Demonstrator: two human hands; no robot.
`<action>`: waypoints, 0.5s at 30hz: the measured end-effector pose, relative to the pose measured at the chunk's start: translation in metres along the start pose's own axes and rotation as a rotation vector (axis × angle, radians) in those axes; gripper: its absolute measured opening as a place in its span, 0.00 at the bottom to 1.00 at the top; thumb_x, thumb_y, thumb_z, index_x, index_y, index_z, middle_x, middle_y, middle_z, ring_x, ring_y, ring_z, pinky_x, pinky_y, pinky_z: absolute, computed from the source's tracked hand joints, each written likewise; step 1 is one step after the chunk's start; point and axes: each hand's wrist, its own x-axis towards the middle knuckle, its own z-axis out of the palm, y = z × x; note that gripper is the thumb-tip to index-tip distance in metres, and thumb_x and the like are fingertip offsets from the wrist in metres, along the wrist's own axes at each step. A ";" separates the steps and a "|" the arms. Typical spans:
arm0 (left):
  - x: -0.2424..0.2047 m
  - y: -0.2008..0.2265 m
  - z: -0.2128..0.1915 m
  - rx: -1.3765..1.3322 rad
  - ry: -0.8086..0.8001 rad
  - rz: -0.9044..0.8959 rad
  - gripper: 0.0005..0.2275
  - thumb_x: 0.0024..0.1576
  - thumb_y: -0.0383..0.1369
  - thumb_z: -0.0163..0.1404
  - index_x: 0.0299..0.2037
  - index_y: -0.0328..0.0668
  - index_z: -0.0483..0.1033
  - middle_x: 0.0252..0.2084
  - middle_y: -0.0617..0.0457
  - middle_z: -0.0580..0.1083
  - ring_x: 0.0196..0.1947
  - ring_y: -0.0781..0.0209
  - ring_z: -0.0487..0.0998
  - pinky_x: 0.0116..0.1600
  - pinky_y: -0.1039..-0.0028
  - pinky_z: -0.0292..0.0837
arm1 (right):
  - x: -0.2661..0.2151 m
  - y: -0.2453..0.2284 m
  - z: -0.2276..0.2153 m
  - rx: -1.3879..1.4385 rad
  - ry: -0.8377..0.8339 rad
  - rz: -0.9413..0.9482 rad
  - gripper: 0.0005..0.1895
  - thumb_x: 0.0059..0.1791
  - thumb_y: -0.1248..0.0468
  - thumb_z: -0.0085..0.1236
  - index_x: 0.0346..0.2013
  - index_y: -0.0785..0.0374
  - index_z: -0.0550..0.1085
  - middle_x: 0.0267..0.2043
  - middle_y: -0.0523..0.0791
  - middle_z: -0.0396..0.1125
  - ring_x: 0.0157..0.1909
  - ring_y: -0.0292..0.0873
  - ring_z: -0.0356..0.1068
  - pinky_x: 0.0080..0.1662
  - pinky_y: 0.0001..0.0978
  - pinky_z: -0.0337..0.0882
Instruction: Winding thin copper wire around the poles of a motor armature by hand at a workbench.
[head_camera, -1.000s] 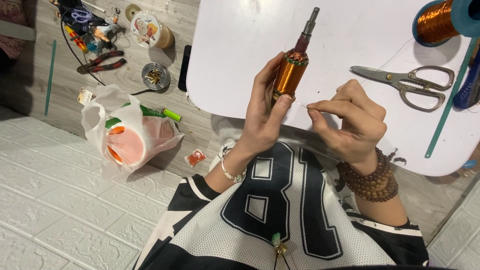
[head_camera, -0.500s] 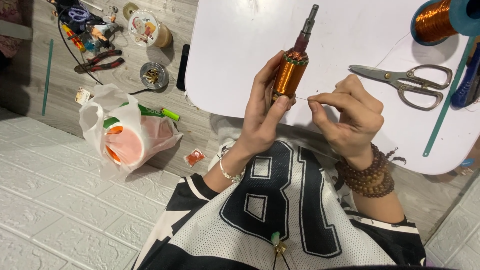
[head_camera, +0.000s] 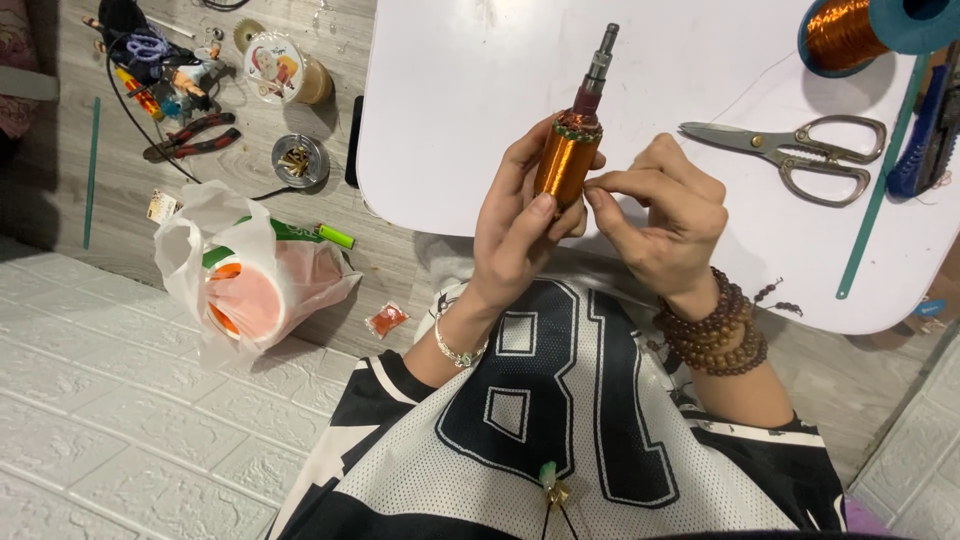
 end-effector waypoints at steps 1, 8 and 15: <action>-0.001 -0.002 -0.001 0.000 -0.002 -0.004 0.27 0.66 0.34 0.43 0.73 0.34 0.48 0.57 0.34 0.68 0.27 0.72 0.61 0.35 0.79 0.63 | 0.000 0.000 0.000 -0.002 0.003 0.001 0.01 0.48 0.76 0.65 0.33 0.73 0.80 0.24 0.47 0.56 0.27 0.38 0.50 0.31 0.30 0.59; 0.003 -0.008 -0.003 -0.066 0.001 -0.015 0.26 0.66 0.33 0.43 0.72 0.34 0.49 0.56 0.34 0.68 0.25 0.74 0.60 0.31 0.79 0.64 | 0.001 0.000 0.001 0.016 0.016 0.006 0.01 0.48 0.76 0.65 0.33 0.72 0.80 0.24 0.47 0.57 0.26 0.39 0.52 0.31 0.30 0.60; -0.001 -0.018 -0.015 0.032 0.059 0.001 0.23 0.68 0.33 0.40 0.71 0.30 0.53 0.58 0.42 0.66 0.31 0.70 0.62 0.32 0.79 0.66 | 0.002 -0.001 0.004 0.020 0.042 0.012 0.01 0.48 0.76 0.65 0.34 0.72 0.79 0.25 0.47 0.58 0.26 0.38 0.53 0.30 0.30 0.61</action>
